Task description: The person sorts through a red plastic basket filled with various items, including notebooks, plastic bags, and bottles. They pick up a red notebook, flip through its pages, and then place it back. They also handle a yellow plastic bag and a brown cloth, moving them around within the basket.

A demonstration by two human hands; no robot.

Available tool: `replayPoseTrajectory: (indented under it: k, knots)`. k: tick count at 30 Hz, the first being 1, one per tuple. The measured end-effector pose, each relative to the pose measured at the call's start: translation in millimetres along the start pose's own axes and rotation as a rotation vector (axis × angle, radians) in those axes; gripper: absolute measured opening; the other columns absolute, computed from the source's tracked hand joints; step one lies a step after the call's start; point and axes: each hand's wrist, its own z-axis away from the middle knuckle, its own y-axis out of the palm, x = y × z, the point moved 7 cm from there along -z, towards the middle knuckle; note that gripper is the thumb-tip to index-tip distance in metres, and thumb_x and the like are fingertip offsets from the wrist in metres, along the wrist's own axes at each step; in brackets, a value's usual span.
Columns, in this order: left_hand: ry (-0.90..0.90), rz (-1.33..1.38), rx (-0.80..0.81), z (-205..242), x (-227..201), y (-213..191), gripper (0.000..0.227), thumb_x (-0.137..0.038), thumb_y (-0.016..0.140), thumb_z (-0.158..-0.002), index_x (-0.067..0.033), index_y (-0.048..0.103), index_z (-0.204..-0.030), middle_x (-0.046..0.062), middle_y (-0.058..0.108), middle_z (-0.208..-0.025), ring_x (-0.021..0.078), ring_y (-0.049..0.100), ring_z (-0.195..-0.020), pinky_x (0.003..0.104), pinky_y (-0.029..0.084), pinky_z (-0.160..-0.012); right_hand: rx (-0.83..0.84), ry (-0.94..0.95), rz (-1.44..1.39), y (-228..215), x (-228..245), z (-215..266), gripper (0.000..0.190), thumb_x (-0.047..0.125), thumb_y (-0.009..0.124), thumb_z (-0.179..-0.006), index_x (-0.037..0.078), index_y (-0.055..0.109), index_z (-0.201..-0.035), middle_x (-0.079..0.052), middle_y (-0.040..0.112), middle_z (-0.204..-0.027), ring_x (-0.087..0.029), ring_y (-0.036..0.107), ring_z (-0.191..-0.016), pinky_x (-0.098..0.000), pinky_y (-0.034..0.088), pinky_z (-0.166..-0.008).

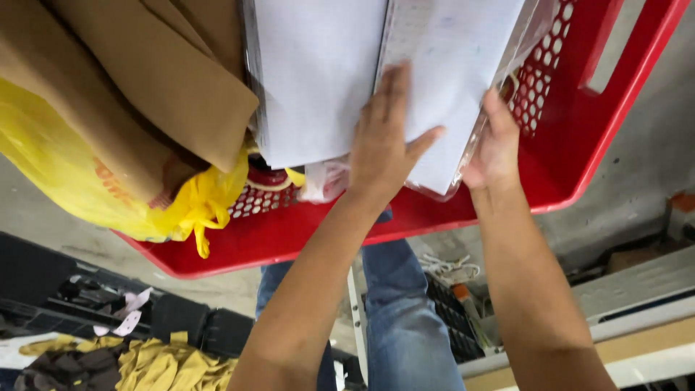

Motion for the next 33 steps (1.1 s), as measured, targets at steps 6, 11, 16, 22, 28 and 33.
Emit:
replayPoseTrajectory:
  k: [6,11,16,22,28,33]
  knots:
    - [-0.284,0.453,-0.365,15.2,20.5,-96.4,0.082,0.000,0.070,-0.103,-0.0053,0.013,-0.162,0.020,0.026,-0.168,0.0349,0.043,-0.155,0.041,0.038,-0.134,-0.052,-0.019,0.174,8.5,15.6,9.8,0.045,0.034,0.059,-0.097,0.004,0.064,-0.130,-0.011,0.071,-0.127,-0.028,0.068,-0.121,-0.0436,0.057,-0.107]
    - [-0.103,0.015,-0.471,43.7,22.7,-108.4,0.079,-0.016,0.077,-0.101,-0.0034,0.025,-0.159,0.021,0.041,-0.162,0.0413,0.041,-0.154,0.055,0.034,-0.133,-0.106,-0.014,0.110,-9.4,14.8,5.4,0.055,0.037,0.069,-0.087,0.004,0.065,-0.130,-0.012,0.072,-0.126,-0.030,0.068,-0.119,-0.0455,0.057,-0.106]
    - [0.146,-0.353,0.213,30.3,-28.3,-12.2,0.079,-0.059,0.049,-0.107,-0.0108,0.023,-0.163,0.014,0.023,-0.170,0.0332,0.030,-0.156,0.049,0.027,-0.130,-0.082,-0.041,0.084,-3.4,13.0,5.7,0.053,0.036,0.062,-0.092,0.001,0.063,-0.132,-0.015,0.070,-0.129,-0.031,0.067,-0.122,-0.0452,0.055,-0.111]
    - [-0.171,-0.227,0.263,18.9,8.7,33.6,0.151,-0.087,0.090,-0.064,-0.0099,0.006,-0.163,0.016,0.016,-0.172,0.0449,0.027,-0.152,0.066,0.032,-0.115,-0.135,-0.046,0.042,-9.0,9.3,3.8,0.050,0.032,0.060,-0.093,0.000,0.063,-0.132,-0.015,0.070,-0.130,-0.031,0.067,-0.122,-0.0450,0.055,-0.110]
    - [-0.112,-0.335,0.192,15.9,6.3,34.1,0.150,-0.091,0.087,-0.062,-0.0124,0.009,-0.163,0.015,0.024,-0.170,0.0409,0.038,-0.146,0.058,0.045,-0.109,-0.021,-0.066,0.050,1.7,12.3,4.1,0.050,0.033,0.062,-0.096,0.002,0.062,-0.135,-0.012,0.070,-0.132,-0.029,0.066,-0.124,-0.0443,0.054,-0.110]
    - [-0.056,-0.226,0.132,19.2,5.3,27.4,0.123,-0.086,0.065,-0.079,-0.0112,0.018,-0.166,0.021,0.034,-0.161,0.0468,0.045,-0.141,0.064,0.048,-0.105,-0.042,0.034,0.160,-23.2,8.0,-7.0,0.057,0.048,0.052,-0.096,0.018,0.056,-0.145,0.000,0.065,-0.132,-0.023,0.064,-0.128,-0.0447,0.050,-0.122]
